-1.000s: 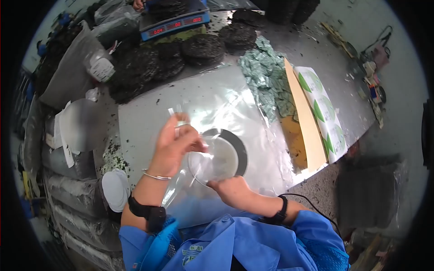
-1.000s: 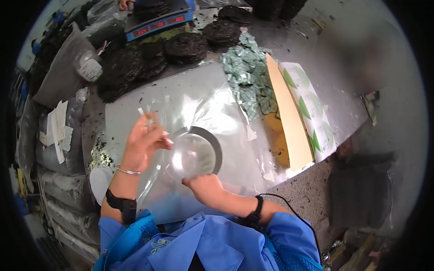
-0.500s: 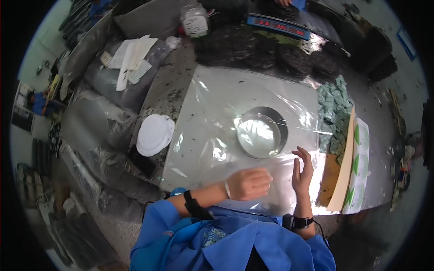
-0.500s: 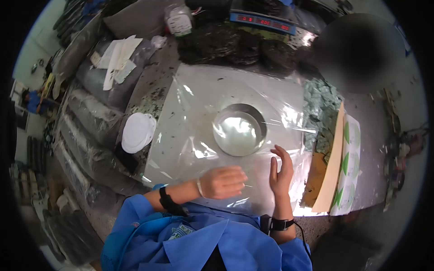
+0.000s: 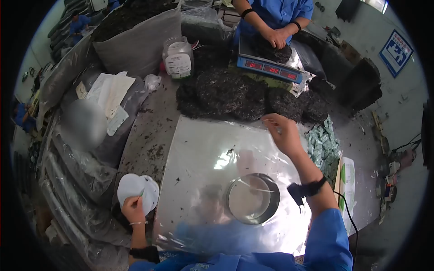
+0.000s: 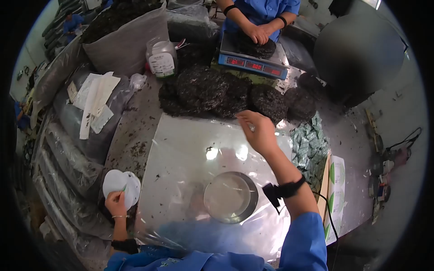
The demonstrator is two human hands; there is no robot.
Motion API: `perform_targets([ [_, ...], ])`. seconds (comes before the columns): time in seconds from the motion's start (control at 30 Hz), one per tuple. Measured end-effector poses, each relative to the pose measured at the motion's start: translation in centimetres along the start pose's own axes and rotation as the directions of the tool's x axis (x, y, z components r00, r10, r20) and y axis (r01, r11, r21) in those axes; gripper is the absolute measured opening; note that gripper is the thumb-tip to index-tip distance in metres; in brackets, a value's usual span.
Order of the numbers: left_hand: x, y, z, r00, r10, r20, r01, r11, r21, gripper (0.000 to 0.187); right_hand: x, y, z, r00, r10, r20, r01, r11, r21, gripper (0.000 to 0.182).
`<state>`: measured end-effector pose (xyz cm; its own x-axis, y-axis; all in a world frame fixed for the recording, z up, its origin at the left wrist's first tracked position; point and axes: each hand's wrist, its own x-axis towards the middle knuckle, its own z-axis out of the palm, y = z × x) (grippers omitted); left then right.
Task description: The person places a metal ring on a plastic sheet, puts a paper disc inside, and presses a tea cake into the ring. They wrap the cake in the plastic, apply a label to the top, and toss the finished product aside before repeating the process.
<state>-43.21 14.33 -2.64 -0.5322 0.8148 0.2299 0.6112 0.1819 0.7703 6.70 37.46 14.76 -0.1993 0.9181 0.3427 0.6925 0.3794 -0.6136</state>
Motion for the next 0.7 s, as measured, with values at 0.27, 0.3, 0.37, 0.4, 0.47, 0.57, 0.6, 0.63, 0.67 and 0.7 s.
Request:
perform_targets([
  [0.27, 0.4, -0.7, -0.4, 0.941, -0.331, 0.074, 0.339, 0.921, -0.192, 0.009, 13.8, 6.8, 13.4, 0.903, -0.18, 0.39, 0.347, 0.841, -0.414, 0.077],
  [0.3, 0.6, 0.2, -0.4, 0.941, -0.329, 0.073, 0.337, 0.924, -0.183, 0.009, 14.1, 7.1, 13.7, 0.893, -0.163, 0.42, 0.359, 0.82, -0.446, 0.077],
  [0.37, 0.6, 3.2, -0.2, 0.966, -0.257, 0.042, 0.26, 0.959, -0.113, 0.008, 13.7, 6.7, 14.2, 0.888, -0.104, 0.448, 0.353, 0.779, -0.518, 0.073],
  [0.4, 0.4, 3.2, -0.3, 0.969, -0.245, 0.041, 0.248, 0.962, -0.113, 0.008, 13.4, 6.7, 14.5, 0.893, -0.106, 0.437, 0.347, 0.781, -0.519, 0.073],
  [0.47, -0.1, 2.4, 0.4, 0.974, 0.216, 0.072, -0.226, 0.961, 0.16, 0.007, 13.1, 6.6, 14.7, 0.908, -0.152, 0.391, 0.382, 0.686, -0.619, 0.068],
  [0.57, 0.9, -2.3, -0.5, 0.991, -0.06, 0.117, 0.079, 0.982, -0.17, 0.008, 11.9, 5.3, 9.8, 0.937, -0.291, 0.194, 0.35, 0.756, -0.554, 0.069],
  [0.6, 1.1, -3.2, -1.2, 0.971, -0.178, 0.161, 0.227, 0.899, -0.375, 0.007, 11.5, 4.5, 7.8, 0.923, -0.372, 0.099, 0.362, 0.749, -0.554, 0.071],
  [0.63, 1.7, -4.4, -2.1, 0.989, -0.099, 0.109, 0.135, 0.905, -0.403, 0.007, 11.1, 3.9, 5.5, 0.907, -0.413, 0.079, 0.385, 0.74, -0.551, 0.072],
  [0.67, 2.2, -4.0, -2.8, 0.997, -0.029, 0.075, 0.058, 0.906, -0.419, 0.008, 9.7, 2.5, 2.7, 0.898, -0.435, 0.068, 0.398, 0.737, -0.546, 0.074],
  [0.7, 2.3, -1.1, -3.9, 0.998, -0.018, 0.056, 0.044, 0.861, -0.507, 0.008, 8.4, 1.3, 0.0, 0.885, -0.462, 0.052, 0.419, 0.743, -0.522, 0.076],
])
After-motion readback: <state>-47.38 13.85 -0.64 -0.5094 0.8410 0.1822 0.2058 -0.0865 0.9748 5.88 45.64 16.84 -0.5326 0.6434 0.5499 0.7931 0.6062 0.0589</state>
